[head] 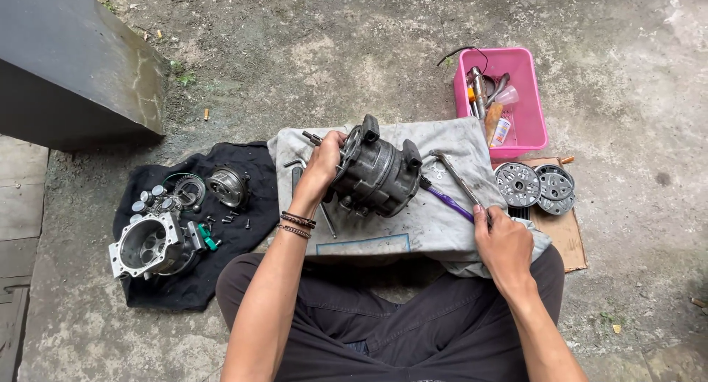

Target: Inspecting and cleaning a mechanical component using an Allen key and a brush

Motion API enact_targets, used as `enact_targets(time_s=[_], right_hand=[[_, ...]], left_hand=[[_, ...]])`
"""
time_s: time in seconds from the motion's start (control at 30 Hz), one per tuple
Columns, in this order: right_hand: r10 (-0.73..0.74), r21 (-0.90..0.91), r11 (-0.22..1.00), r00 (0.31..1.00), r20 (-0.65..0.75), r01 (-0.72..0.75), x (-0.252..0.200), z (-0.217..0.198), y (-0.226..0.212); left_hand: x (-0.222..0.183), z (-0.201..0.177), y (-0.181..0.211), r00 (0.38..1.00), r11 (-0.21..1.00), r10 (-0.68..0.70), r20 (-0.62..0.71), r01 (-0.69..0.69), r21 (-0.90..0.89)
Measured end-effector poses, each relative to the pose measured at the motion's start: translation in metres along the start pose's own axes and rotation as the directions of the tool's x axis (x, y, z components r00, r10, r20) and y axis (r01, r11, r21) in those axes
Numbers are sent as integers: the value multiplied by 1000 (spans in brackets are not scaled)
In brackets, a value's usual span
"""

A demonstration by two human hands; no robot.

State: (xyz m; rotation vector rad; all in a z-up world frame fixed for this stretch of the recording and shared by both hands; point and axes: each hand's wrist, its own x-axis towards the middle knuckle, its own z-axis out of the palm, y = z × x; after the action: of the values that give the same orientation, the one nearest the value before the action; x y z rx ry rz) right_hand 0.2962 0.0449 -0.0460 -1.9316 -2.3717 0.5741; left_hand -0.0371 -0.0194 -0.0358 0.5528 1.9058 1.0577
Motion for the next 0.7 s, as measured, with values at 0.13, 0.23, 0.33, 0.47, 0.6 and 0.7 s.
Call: enact_targets(time_s=[0.13, 0.23, 0.33, 0.47, 0.6, 0.7], right_hand=[[-7, -4, 1000, 1000, -3, 7, 1, 1, 1], [-12, -8, 1000, 1000, -11, 12, 1, 3, 1], [-18, -5, 1000, 1000, -19, 18, 1, 3, 1], [-26, -2, 1000, 999, -30, 25, 2, 5, 3], [-21, 0, 1000, 999, -30, 21, 1, 5, 2], [-15, 22, 1000, 1000, -23, 15, 1, 4, 1]], left_hand=[[-2, 1, -6, 1000, 999, 15, 1, -15, -28], [-15, 1, 6, 997, 994, 79, -18, -80, -77], [-26, 4, 13, 986, 975, 160, -51, -166, -148], [-25, 7, 6, 970, 947, 233, -64, -242, -212], [-28, 7, 4, 962, 937, 268, -59, -274, -217], [-40, 7, 15, 986, 974, 160, -53, -167, -155]])
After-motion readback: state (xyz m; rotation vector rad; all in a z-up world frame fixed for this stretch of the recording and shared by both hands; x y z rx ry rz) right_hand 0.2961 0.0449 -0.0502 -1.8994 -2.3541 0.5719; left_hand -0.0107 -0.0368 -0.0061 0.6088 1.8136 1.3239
